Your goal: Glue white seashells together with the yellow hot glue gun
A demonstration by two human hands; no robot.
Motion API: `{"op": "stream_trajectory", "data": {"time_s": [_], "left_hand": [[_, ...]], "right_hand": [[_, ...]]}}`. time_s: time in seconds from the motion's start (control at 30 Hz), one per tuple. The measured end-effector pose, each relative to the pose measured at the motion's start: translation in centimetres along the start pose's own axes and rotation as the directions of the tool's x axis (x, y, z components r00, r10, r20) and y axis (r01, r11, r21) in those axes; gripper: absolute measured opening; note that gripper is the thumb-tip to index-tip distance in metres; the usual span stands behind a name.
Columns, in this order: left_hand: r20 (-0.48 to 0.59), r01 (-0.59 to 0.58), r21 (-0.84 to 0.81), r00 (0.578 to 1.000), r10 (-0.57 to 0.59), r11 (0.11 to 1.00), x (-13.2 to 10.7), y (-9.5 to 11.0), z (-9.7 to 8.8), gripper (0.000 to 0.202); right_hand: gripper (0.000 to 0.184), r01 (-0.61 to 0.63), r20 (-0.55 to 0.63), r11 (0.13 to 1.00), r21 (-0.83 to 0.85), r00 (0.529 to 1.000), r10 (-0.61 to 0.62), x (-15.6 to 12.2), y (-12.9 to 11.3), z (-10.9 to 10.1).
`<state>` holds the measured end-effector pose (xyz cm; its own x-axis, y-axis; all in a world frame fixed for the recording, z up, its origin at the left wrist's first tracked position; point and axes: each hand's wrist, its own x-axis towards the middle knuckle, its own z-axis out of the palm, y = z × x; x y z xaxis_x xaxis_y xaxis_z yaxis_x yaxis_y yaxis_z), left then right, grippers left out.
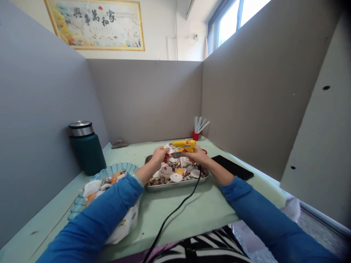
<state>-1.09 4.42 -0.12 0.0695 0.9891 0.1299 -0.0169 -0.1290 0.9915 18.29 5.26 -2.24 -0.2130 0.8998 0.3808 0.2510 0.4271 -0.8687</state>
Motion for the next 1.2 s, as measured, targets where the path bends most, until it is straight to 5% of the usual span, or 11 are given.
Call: {"op": "stream_trajectory", "data": {"time_s": [1.2], "left_hand": [[-0.002, -0.008, -0.014, 1.0, 0.008, 1.0, 0.01, -0.06, -0.02, 0.014]], "right_hand": [[0.02, 0.0, -0.015, 1.0, -0.003, 1.0, 0.0, 0.02, 0.08, 0.01]]}}
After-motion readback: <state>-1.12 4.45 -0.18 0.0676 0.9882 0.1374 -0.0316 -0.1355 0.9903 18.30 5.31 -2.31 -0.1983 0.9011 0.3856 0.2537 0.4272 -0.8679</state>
